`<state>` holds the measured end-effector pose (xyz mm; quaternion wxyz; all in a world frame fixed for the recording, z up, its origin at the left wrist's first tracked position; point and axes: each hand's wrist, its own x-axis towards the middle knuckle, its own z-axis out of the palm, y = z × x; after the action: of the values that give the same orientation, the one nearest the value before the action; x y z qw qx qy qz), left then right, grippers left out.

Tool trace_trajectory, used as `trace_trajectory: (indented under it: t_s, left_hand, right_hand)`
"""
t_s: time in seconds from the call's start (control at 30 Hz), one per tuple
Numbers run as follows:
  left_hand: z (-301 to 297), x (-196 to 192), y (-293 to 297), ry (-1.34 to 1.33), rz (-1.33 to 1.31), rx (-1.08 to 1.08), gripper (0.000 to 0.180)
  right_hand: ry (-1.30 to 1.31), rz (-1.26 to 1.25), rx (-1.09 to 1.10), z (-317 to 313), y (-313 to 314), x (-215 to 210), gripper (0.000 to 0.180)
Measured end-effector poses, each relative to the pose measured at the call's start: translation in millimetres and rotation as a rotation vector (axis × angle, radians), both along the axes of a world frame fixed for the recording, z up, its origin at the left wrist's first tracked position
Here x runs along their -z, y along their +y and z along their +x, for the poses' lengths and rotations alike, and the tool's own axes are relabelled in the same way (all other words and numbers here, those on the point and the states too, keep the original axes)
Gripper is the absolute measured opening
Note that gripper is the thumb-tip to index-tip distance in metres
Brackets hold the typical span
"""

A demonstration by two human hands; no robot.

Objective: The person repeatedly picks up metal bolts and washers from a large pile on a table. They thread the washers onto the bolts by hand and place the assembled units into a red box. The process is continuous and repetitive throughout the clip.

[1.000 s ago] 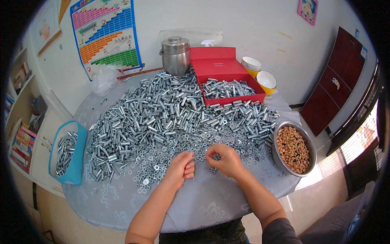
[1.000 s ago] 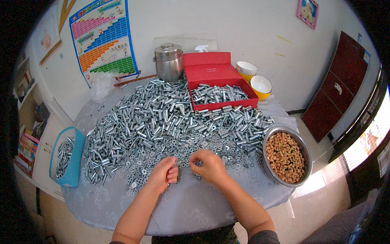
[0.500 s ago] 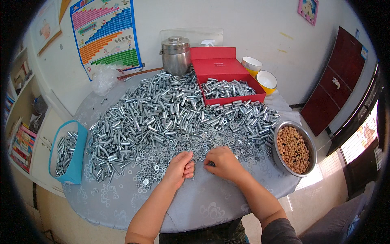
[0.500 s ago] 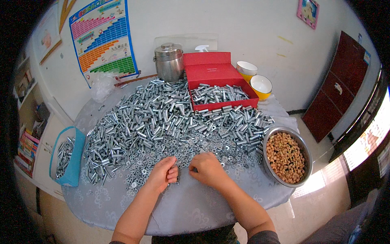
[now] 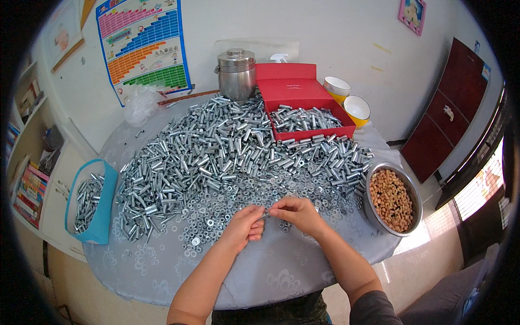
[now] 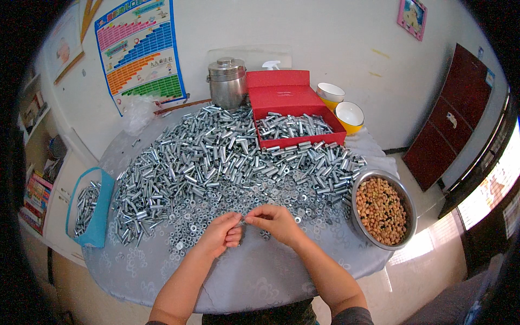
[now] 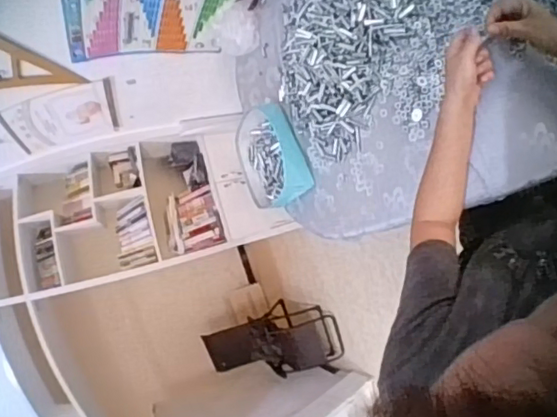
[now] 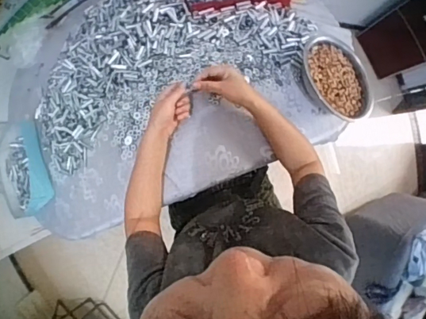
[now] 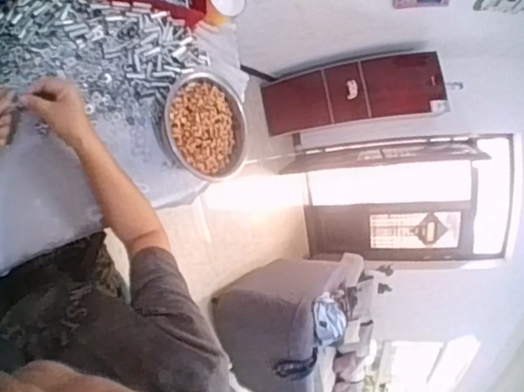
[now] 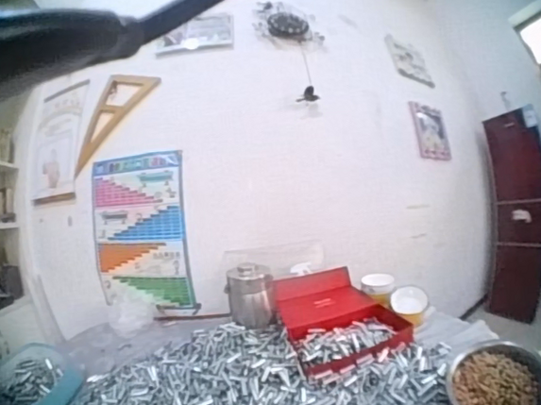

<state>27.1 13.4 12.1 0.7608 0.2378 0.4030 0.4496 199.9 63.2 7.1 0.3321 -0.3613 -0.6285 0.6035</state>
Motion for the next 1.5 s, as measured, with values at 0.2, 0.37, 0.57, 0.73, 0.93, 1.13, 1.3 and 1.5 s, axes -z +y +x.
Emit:
trace_trajectory:
  t_s: [0.2, 0.37, 0.57, 0.73, 0.93, 1.13, 1.3, 1.5]
  left_hand:
    - [-0.8, 0.6, -0.3, -0.041, -0.009, -0.011, 0.015]
    - [-3.1, 4.9, 0.8, -0.089, 0.016, -0.071, 0.015]
    - [-3.8, 7.0, 1.1, -0.099, 0.047, -0.078, 0.015]
    - [-1.8, 0.5, 0.6, -0.039, 0.073, -0.070, 0.016]
    - [-2.2, -1.6, 0.0, -0.052, 0.110, -0.024, 0.019]
    - [-5.6, 4.8, 1.0, -0.154, 0.137, -0.005, 0.022]
    - [-3.9, 0.3, 0.8, -0.104, 0.091, -0.040, 0.015]
    - [-2.2, -1.6, 0.2, -0.062, 0.086, -0.059, 0.010]
  right_hand:
    - [-0.080, 0.304, -0.036, -1.1, -0.2, -3.2, 0.014]
    - [-0.334, 0.716, 0.155, 2.7, 5.5, -1.9, 0.012]
    - [-0.551, 0.960, 0.131, 6.4, 9.9, 3.8, 0.015]
    - [-0.571, 0.965, 0.137, 1.7, 6.2, 1.0, 0.016]
    - [-0.552, 0.949, 0.134, 3.5, 7.1, 5.3, 0.017]
    - [-0.513, 0.811, 0.160, 5.1, 4.9, -2.6, 0.018]
    - [-0.117, 0.394, 0.124, 3.3, 0.0, -17.2, 0.017]
    - [-0.030, 0.455, 0.041, -1.6, -3.0, -12.7, 0.021]
